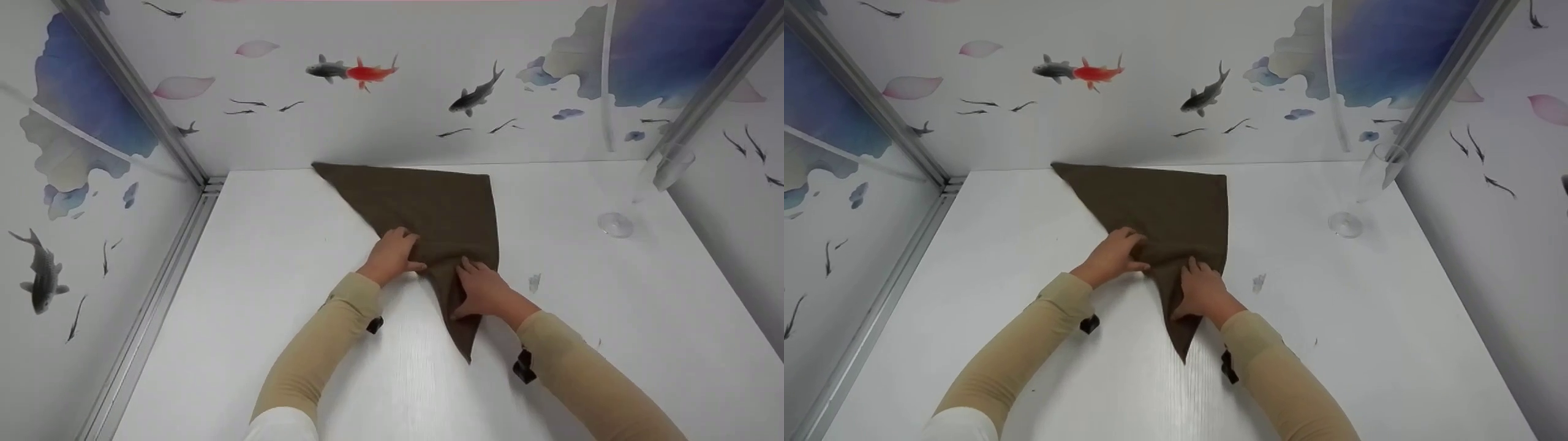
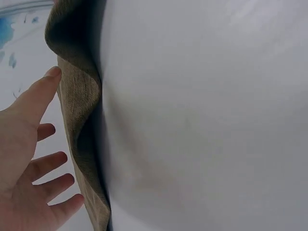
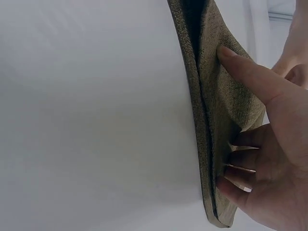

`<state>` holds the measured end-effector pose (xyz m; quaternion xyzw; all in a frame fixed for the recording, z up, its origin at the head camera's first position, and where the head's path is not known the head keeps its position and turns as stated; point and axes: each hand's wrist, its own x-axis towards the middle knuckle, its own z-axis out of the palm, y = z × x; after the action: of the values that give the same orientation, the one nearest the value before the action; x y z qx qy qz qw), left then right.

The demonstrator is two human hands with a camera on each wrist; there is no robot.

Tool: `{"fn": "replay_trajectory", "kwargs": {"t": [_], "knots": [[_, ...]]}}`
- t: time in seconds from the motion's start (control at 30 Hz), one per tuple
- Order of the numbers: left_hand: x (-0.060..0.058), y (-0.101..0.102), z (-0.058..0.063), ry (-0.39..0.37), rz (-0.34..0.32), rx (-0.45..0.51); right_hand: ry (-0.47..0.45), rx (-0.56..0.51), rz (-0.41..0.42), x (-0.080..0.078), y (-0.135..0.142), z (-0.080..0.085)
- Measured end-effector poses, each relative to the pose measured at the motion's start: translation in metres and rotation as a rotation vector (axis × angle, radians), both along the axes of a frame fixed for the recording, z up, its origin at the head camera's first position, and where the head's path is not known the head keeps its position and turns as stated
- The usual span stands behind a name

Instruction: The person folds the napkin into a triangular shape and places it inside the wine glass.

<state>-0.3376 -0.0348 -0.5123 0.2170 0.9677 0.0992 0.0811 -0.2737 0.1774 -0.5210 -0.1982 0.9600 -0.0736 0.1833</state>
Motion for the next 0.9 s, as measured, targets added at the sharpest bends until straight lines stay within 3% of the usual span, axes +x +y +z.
{"fn": "replay_trajectory", "kwargs": {"t": [0.2,0.37,0.47,0.63,0.9], "knots": [[0.025,0.003,0.005,-0.040,-0.048,0.095,0.008,0.022,-0.037,0.001,-0.004,0.001],[0.041,0.002,0.005,-0.161,-0.069,0.181,0.034,0.021,-0.047,0.001,-0.009,-0.001],[0.050,0.002,0.003,-0.207,-0.087,0.182,0.043,0.024,-0.058,0.002,-0.012,-0.001],[0.065,0.004,-0.002,-0.221,-0.134,0.144,0.078,0.030,-0.071,0.005,-0.017,-0.001],[0.077,0.011,-0.013,-0.254,-0.075,0.171,0.124,0.038,-0.097,0.007,-0.023,-0.001]]}}
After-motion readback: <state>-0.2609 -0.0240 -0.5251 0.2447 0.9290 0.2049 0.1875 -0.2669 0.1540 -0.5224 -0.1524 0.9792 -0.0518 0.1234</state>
